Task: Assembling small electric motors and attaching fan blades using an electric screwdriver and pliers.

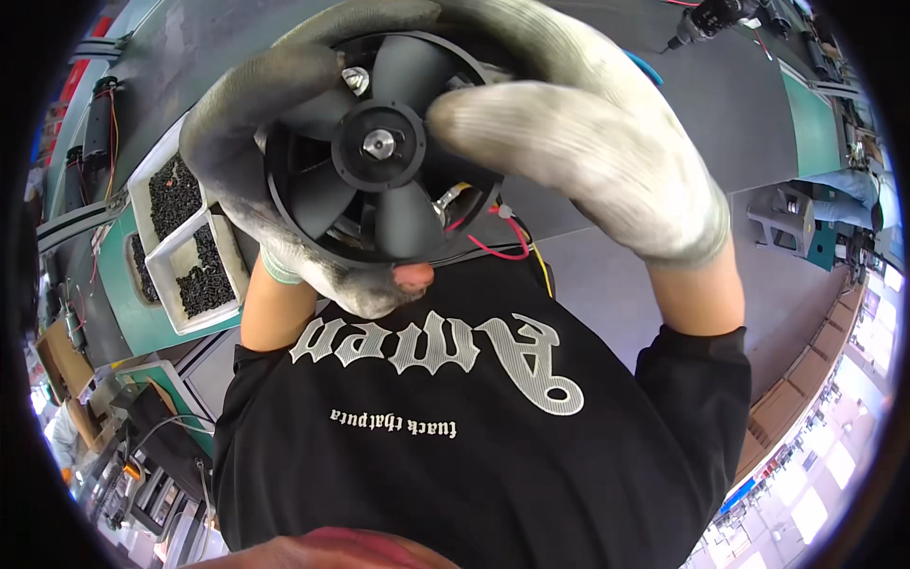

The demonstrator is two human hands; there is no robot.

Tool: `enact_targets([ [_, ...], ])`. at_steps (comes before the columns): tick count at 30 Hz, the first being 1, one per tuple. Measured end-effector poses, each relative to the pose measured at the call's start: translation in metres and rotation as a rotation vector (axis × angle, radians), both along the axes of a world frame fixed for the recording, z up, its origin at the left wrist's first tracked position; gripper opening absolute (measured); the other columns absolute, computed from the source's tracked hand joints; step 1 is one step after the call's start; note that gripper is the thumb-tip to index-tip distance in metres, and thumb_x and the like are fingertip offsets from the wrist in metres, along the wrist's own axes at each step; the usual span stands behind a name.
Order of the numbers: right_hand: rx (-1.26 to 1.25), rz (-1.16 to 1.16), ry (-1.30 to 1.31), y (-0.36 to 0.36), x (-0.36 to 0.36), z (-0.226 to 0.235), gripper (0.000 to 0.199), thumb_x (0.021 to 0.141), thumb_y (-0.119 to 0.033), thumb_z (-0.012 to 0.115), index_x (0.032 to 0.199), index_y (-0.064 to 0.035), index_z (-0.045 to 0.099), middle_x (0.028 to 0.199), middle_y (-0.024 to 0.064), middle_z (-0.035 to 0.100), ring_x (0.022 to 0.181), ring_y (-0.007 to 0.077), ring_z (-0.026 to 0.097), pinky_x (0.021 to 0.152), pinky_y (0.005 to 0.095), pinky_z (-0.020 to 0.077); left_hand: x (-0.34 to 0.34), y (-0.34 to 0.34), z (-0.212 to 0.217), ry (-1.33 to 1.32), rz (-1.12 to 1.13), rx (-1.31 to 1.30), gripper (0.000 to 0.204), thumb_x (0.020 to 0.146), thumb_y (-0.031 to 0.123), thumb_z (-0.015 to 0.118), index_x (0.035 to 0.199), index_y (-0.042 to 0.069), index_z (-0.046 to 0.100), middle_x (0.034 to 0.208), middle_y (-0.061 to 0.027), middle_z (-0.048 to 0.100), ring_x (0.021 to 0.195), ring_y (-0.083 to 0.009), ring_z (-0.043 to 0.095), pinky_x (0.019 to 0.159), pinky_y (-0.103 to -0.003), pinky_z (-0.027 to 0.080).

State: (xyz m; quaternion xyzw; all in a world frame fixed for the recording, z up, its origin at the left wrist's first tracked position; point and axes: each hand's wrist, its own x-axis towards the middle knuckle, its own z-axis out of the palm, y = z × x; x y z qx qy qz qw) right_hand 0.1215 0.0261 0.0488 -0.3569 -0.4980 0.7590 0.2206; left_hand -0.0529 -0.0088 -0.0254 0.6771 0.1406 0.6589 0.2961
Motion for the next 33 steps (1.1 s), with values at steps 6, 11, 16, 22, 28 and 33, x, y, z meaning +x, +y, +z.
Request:
enact_targets([
  [6,0.02,0.295,-0.106,0.018,0.001,0.025,0.076,0.078,-0.009,0.065,0.141,0.0111,0.029,0.135,0.0226,0.047,0.123,0.0272,0.051,0.102,0.0364,0.0438,-0.004,0.003,0.0,-0.046,-0.035,0.033,0.097,0.041,0.023,0.096,0.115,-0.017,0.048,0.114,-0.0377,0.057,0.102,-0.0328,0.063,0.087,-0.041,0.051],
  [11,-0.133,0.31,-0.157,0.012,-0.012,0.036,0.072,0.081,-0.009,0.063,0.142,0.0093,0.029,0.134,0.0211,0.048,0.12,0.0245,0.054,0.099,0.0328,0.0473,0.001,0.003,-0.002,-0.051,-0.042,0.046,0.097,0.041,0.024,0.095,0.116,-0.017,0.048,0.114,-0.0372,0.057,0.101,-0.0328,0.063,0.087,-0.041,0.051],
  [16,-0.043,0.269,-0.09,0.012,0.005,0.027,0.073,0.083,-0.015,0.063,0.142,0.0085,0.028,0.135,0.0207,0.047,0.121,0.0242,0.053,0.1,0.0324,0.0467,0.008,0.005,-0.002,-0.059,-0.058,0.057,0.097,0.042,0.024,0.095,0.116,-0.017,0.048,0.113,-0.0366,0.057,0.101,-0.0328,0.064,0.087,-0.041,0.051],
  [22,0.066,0.194,-0.065,0.007,0.022,0.012,0.077,0.083,-0.026,0.063,0.142,0.009,0.029,0.136,0.0213,0.047,0.124,0.0259,0.05,0.103,0.0349,0.043,0.009,0.005,-0.004,-0.051,-0.074,0.059,0.097,0.043,0.025,0.094,0.117,-0.017,0.047,0.113,-0.0359,0.057,0.101,-0.0328,0.064,0.087,-0.04,0.051],
  [28,0.184,0.098,-0.017,-0.008,0.027,-0.004,0.082,0.082,-0.037,0.063,0.142,0.0095,0.03,0.138,0.022,0.046,0.128,0.0277,0.048,0.107,0.0375,0.0394,0.013,0.01,-0.003,-0.019,-0.109,0.068,0.097,0.044,0.026,0.094,0.118,-0.017,0.047,0.113,-0.0353,0.058,0.1,-0.0328,0.064,0.086,-0.04,0.051],
  [33,0.266,0.032,0.059,-0.002,0.023,-0.03,0.088,0.082,-0.046,0.063,0.142,0.0099,0.031,0.139,0.0225,0.045,0.13,0.0291,0.046,0.11,0.0396,0.0363,0.012,-0.003,0.002,0.041,-0.118,0.058,0.097,0.045,0.026,0.094,0.118,-0.017,0.047,0.112,-0.0347,0.058,0.1,-0.0327,0.064,0.086,-0.04,0.051],
])
